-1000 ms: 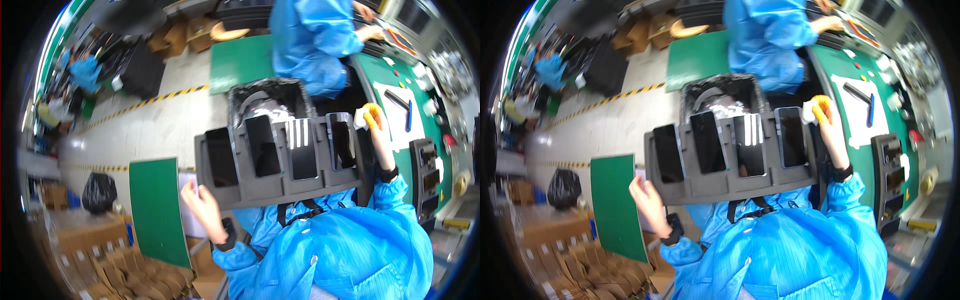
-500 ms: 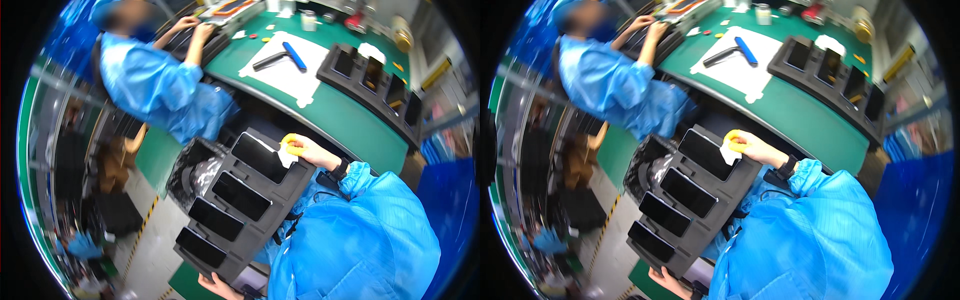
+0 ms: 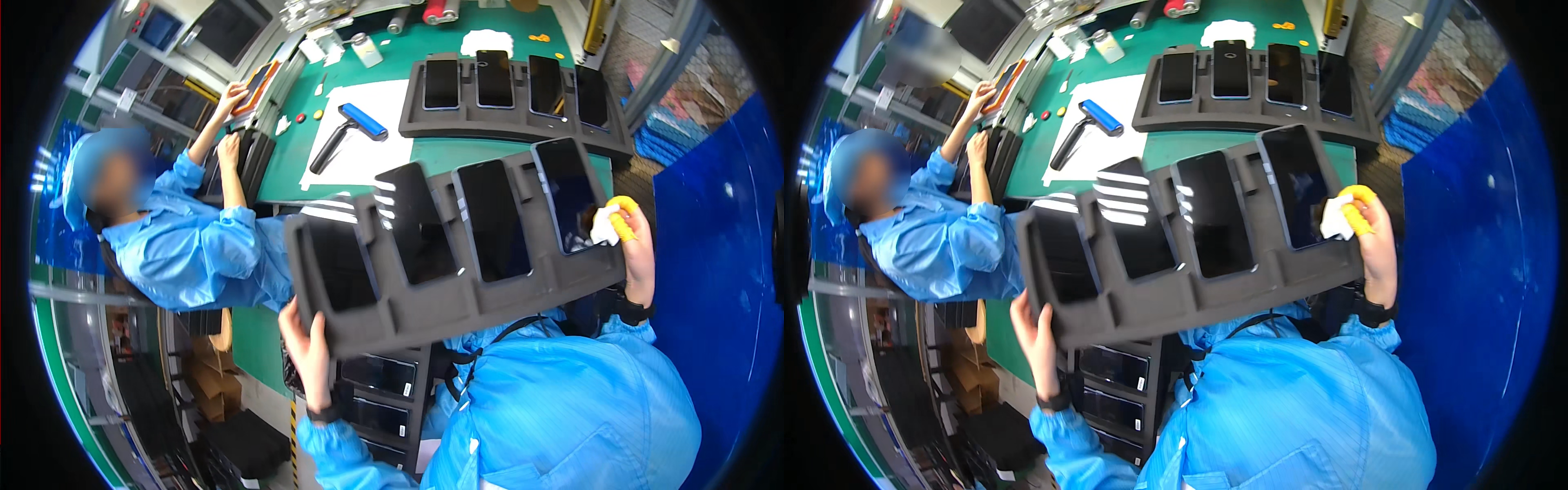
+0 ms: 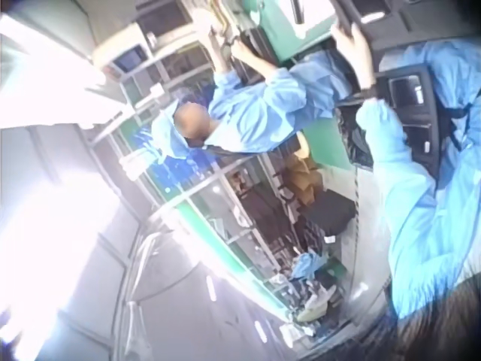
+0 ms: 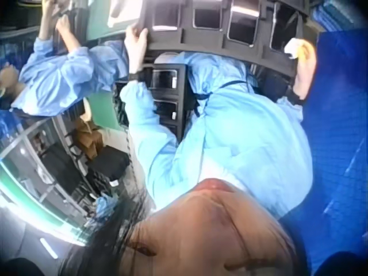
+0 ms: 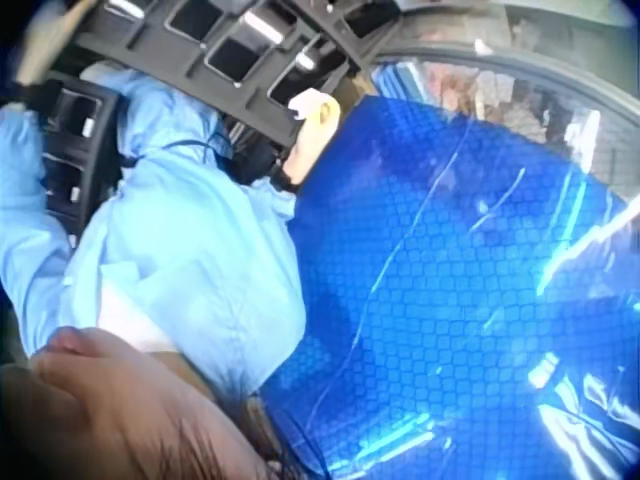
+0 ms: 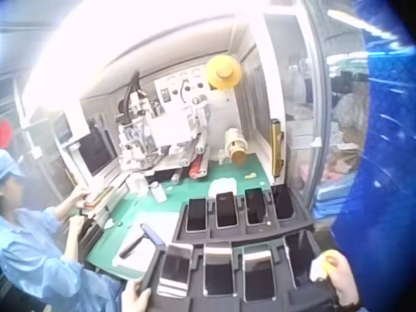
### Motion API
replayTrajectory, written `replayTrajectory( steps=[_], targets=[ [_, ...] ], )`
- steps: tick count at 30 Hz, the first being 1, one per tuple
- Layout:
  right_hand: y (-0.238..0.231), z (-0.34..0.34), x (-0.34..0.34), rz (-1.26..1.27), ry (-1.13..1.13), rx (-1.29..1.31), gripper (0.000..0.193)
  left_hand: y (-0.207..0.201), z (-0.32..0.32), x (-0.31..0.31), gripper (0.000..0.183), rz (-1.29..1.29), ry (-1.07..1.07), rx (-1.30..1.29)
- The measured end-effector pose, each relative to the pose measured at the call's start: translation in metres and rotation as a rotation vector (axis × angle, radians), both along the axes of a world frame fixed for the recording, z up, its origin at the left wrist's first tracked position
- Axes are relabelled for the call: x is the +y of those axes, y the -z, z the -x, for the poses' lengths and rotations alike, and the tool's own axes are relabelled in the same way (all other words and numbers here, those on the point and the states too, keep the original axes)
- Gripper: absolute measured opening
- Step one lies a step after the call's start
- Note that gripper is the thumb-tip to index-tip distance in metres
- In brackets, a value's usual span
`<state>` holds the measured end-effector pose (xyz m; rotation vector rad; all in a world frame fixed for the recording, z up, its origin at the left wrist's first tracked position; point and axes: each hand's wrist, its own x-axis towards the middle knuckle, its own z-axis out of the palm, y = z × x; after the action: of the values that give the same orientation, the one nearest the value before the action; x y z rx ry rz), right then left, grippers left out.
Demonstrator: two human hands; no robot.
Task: The recorder cleans a set of black screens or displays using a small yellow cloth and white wipes.
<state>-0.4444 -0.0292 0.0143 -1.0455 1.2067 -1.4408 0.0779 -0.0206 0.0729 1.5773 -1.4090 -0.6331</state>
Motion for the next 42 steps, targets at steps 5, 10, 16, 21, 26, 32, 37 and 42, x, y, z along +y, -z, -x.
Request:
replayTrajectory(
  steps=[5, 10, 16, 21, 26, 32, 37, 42],
  targets=[
    [0.028, 0.030, 0.026, -0.077, 0.325, 0.084, 0.020, 0.055, 0.050, -0.146, 0.039, 0.052, 0.268, -0.048],
    [0.061, 0.051, 0.010, -0.039, 0.495, 0.212, 0.022, 0.102, 0.089, -0.199, 0.034, 0.182, 0.234, -0.190],
    [0.083, 0.051, 0.003, -0.055, 0.505, 0.249, 0.021, 0.115, 0.091, -0.234, 0.030, 0.311, 0.135, -0.417],
    [0.036, 0.041, -0.013, -0.020, 0.439, 0.810, 0.026, 0.098, 0.088, -0.211, 0.030, 0.426, 0.079, -0.566],
    [-0.042, -0.075, -0.021, 0.236, -0.167, 0.141, 0.023, 0.031, 0.026, -0.113, 0.031, 0.442, 0.011, -0.685],
    [-0.006, -0.260, -0.067, -0.016, -0.964, 0.152, 0.025, 0.038, -0.021, 0.058, 0.017, -0.188, -0.394, -0.555],
    [0.020, -0.379, -0.069, 0.625, -1.042, 0.993, 0.024, 0.091, -0.011, 0.125, 0.024, -0.253, -0.511, -0.474],
    [0.050, -0.414, -0.078, 0.875, -1.031, 1.290, 0.029, 0.112, -0.001, 0.119, 0.033, -0.223, -0.580, -0.652]
  ],
)
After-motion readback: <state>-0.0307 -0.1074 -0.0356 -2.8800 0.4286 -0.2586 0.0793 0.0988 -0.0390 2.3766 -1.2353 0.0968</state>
